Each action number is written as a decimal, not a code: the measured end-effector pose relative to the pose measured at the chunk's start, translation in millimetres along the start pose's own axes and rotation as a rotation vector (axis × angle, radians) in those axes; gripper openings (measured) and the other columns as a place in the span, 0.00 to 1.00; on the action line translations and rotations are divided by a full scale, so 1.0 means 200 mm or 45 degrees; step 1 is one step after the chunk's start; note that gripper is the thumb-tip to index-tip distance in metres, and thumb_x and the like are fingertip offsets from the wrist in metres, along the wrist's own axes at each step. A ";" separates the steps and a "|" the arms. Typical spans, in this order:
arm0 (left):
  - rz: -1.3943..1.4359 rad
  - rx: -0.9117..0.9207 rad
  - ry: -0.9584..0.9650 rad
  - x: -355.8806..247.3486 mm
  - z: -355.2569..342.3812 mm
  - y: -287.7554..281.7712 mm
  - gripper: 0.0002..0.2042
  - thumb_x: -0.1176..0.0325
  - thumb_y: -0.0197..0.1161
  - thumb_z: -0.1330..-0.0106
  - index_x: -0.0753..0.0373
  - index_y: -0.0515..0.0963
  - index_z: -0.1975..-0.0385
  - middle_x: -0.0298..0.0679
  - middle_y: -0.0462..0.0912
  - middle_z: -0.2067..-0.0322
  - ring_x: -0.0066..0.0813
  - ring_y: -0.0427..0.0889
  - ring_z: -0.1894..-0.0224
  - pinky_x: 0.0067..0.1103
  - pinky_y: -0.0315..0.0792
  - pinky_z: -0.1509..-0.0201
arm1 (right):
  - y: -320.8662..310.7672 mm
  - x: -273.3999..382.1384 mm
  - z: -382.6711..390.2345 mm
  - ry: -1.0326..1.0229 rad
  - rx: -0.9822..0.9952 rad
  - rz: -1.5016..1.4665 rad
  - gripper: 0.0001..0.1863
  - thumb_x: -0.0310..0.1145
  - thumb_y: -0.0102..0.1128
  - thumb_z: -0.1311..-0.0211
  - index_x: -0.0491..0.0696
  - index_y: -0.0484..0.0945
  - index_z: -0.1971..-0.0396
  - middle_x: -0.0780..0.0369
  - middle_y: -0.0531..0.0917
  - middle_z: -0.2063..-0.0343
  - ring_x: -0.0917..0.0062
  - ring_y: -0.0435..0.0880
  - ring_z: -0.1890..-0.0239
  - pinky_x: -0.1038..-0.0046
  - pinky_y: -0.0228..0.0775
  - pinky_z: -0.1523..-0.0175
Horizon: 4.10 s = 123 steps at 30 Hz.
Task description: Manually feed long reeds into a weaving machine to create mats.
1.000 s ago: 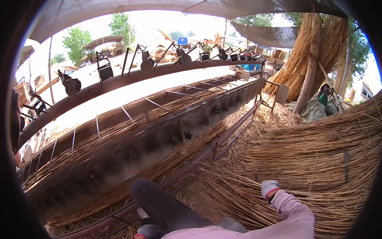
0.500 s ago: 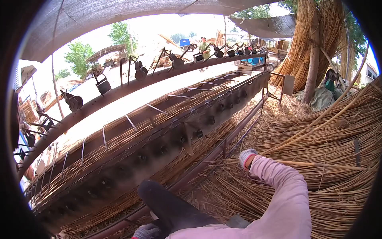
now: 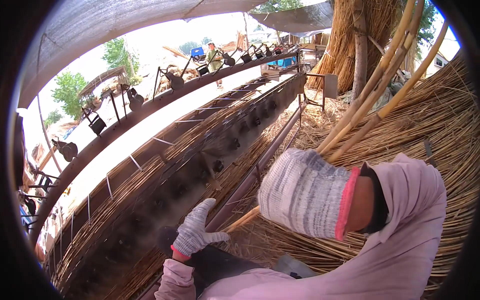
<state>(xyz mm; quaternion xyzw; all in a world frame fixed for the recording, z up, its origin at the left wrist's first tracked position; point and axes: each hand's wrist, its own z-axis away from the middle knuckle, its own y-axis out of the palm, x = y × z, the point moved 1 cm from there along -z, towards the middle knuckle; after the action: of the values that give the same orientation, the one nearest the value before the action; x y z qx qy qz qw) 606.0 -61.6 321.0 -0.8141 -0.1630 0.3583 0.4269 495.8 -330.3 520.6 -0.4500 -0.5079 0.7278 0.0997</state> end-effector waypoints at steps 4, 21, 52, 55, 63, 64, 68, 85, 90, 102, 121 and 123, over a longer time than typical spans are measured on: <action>0.222 0.048 -0.002 -0.07 -0.07 0.12 0.33 0.52 0.77 0.45 0.62 0.77 0.42 0.51 0.82 0.48 0.46 0.81 0.44 0.34 0.73 0.39 | -0.10 -0.04 0.01 -0.099 -0.215 0.269 0.08 0.36 0.59 0.45 0.49 0.78 0.68 0.64 0.81 0.74 0.68 0.84 0.67 0.65 0.77 0.60; 0.341 -0.545 -0.147 -0.11 -0.20 -0.09 0.20 0.68 0.76 0.42 0.61 0.80 0.50 0.44 0.87 0.69 0.31 0.88 0.67 0.26 0.79 0.62 | -0.28 -0.59 0.02 -0.035 -1.166 1.153 0.22 0.33 0.73 0.62 0.54 0.84 0.60 0.66 0.83 0.62 0.70 0.84 0.53 0.62 0.77 0.40; -1.267 -0.261 -1.068 0.02 2.05 -0.61 0.04 0.63 0.62 0.34 0.51 0.81 0.68 0.44 0.82 0.77 0.49 0.81 0.71 0.41 0.73 0.65 | 1.36 -0.27 -0.30 0.420 -0.353 -0.227 0.10 0.47 0.60 0.37 0.59 0.78 0.72 0.67 0.81 0.81 0.70 0.82 0.73 0.64 0.66 0.60; -1.284 -0.224 -1.092 -0.05 1.87 -0.63 0.04 0.62 0.62 0.33 0.52 0.80 0.69 0.43 0.81 0.77 0.48 0.80 0.70 0.39 0.72 0.63 | 1.23 0.16 -0.52 0.102 -0.580 -0.489 0.10 0.43 0.55 0.34 0.56 0.74 0.73 0.66 0.78 0.84 0.69 0.82 0.79 0.61 0.67 0.68; -0.910 -0.160 -0.796 -0.22 1.20 -0.25 0.08 0.58 0.61 0.30 0.52 0.77 0.69 0.39 0.75 0.86 0.42 0.76 0.81 0.36 0.70 0.73 | 0.69 1.06 -0.81 -0.585 -0.492 -0.958 0.10 0.33 0.54 0.37 0.48 0.77 0.58 0.60 0.84 0.72 0.67 0.87 0.67 0.65 0.77 0.64; -0.907 -0.106 -0.841 -0.22 1.20 -0.22 0.07 0.59 0.60 0.30 0.52 0.77 0.68 0.40 0.76 0.86 0.43 0.77 0.82 0.37 0.71 0.75 | 0.69 1.07 -0.81 -0.600 -0.390 -1.002 0.12 0.33 0.53 0.37 0.48 0.78 0.55 0.60 0.85 0.68 0.68 0.87 0.61 0.66 0.78 0.59; -0.750 0.070 -0.921 -0.14 1.32 -0.18 0.07 0.60 0.58 0.29 0.53 0.78 0.66 0.45 0.79 0.83 0.48 0.80 0.79 0.41 0.73 0.75 | 0.76 0.91 -0.76 -0.645 -0.470 -0.922 0.19 0.35 0.53 0.35 0.49 0.77 0.46 0.59 0.83 0.58 0.68 0.83 0.53 0.65 0.73 0.49; -0.813 0.086 -0.887 -0.19 1.74 -0.51 0.08 0.62 0.64 0.36 0.55 0.80 0.61 0.45 0.79 0.84 0.48 0.78 0.82 0.40 0.71 0.76 | 1.35 0.29 -0.59 -0.276 0.194 -0.968 0.27 0.38 0.63 0.41 0.54 0.75 0.39 0.58 0.83 0.47 0.60 0.79 0.42 0.59 0.67 0.37; -1.089 0.119 -1.161 -0.21 1.82 -0.57 0.05 0.66 0.61 0.35 0.54 0.81 0.62 0.45 0.82 0.79 0.48 0.81 0.76 0.41 0.72 0.72 | 1.37 0.40 -0.50 -0.394 0.369 -1.368 0.25 0.39 0.61 0.41 0.50 0.76 0.43 0.52 0.85 0.58 0.54 0.83 0.51 0.58 0.74 0.47; -0.939 0.416 -1.802 -0.07 2.15 -0.45 0.10 0.63 0.55 0.33 0.55 0.84 0.62 0.48 0.87 0.63 0.51 0.85 0.58 0.44 0.77 0.57 | 1.06 0.31 -0.55 -0.219 -0.320 -0.591 0.08 0.42 0.54 0.35 0.55 0.76 0.62 0.62 0.83 0.79 0.65 0.86 0.76 0.61 0.73 0.74; -0.997 0.040 -1.525 -0.21 2.08 -0.42 0.05 0.68 0.57 0.40 0.57 0.78 0.67 0.48 0.82 0.65 0.54 0.79 0.59 0.44 0.74 0.55 | 1.41 0.13 -0.56 -0.134 -0.104 -0.688 0.12 0.47 0.56 0.33 0.54 0.78 0.67 0.58 0.84 0.77 0.58 0.85 0.73 0.57 0.76 0.69; -1.108 -0.065 -1.411 -0.25 2.02 -0.47 0.03 0.69 0.58 0.38 0.57 0.78 0.68 0.46 0.81 0.67 0.53 0.78 0.60 0.43 0.73 0.55 | 1.46 0.15 -0.58 -0.160 0.034 -0.700 0.14 0.48 0.57 0.34 0.53 0.78 0.66 0.58 0.83 0.77 0.57 0.85 0.72 0.55 0.75 0.69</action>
<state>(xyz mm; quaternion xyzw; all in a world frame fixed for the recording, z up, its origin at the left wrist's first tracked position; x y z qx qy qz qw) 283.0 198.2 267.1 -0.3823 -0.6756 0.5130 0.3665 656.9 -372.2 253.0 -0.2480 -0.6063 0.7065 0.2679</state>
